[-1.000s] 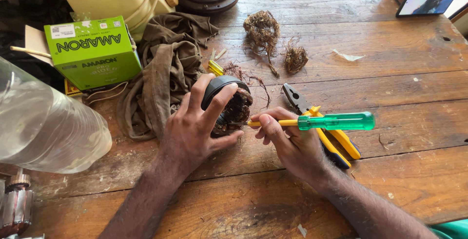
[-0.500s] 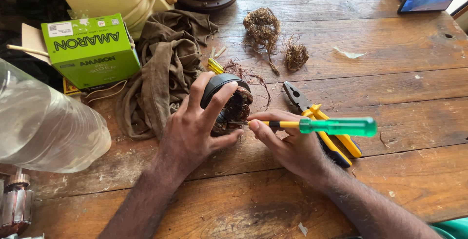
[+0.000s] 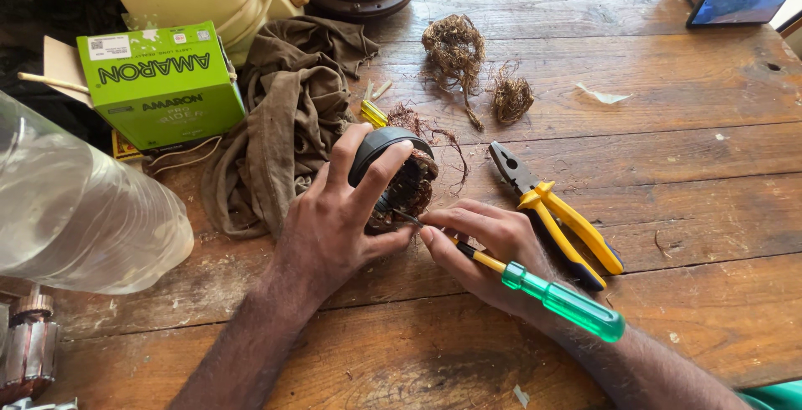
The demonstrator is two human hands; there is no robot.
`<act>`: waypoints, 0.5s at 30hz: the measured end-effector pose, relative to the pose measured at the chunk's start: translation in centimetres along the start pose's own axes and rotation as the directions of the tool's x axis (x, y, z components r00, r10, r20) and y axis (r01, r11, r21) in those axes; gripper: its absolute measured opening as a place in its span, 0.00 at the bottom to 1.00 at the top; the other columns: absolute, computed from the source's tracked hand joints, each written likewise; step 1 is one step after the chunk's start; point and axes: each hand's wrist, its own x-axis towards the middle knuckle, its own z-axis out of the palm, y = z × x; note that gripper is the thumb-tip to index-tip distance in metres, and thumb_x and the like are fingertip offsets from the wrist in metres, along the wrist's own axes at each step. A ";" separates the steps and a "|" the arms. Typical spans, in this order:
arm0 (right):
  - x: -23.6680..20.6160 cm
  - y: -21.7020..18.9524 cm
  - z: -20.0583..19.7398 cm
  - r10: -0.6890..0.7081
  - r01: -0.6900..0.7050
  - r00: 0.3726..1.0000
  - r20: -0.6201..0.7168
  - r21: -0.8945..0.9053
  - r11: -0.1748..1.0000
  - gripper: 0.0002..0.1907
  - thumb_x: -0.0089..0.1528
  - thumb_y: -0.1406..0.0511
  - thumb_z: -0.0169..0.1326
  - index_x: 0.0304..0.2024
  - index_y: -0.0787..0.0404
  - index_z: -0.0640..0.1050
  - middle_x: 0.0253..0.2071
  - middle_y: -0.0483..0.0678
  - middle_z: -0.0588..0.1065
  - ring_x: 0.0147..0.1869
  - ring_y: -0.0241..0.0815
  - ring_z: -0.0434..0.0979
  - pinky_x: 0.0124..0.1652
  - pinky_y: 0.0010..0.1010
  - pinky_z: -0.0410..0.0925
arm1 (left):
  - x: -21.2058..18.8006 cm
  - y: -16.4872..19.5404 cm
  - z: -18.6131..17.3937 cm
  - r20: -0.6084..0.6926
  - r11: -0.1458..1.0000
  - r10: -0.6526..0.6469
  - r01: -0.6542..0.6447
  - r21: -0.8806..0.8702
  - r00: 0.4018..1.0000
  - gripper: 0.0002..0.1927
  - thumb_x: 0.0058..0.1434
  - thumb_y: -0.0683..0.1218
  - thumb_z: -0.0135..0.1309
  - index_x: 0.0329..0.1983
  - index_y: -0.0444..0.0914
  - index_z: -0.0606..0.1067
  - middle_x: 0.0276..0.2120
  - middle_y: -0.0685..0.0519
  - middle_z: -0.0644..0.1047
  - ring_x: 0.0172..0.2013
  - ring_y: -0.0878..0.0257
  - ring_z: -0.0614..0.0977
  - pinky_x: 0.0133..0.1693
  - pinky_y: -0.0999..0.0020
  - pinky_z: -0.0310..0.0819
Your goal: The person holds a burnt electric motor stator on a wooden workbench and uses a screwdriver to pry and scrape the burnt copper windings out of the stator core, working around the slots while steadying the stator with the other hand. Pliers and other motor parts rest on the bench nearby.
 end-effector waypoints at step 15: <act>0.2 0.0 -0.3 0.079 -0.084 0.996 0.048 0.099 0.992 0.11 0.64 0.64 0.56 0.41 0.67 0.83 0.33 0.53 0.81 0.34 0.42 0.84 0.34 0.30 0.74 | -0.2 0.0 0.0 -0.012 1.000 0.007 -0.007 -0.009 1.000 0.51 0.45 0.57 0.74 0.69 0.53 0.58 0.63 0.42 0.59 0.54 0.38 0.79 0.47 0.50 0.84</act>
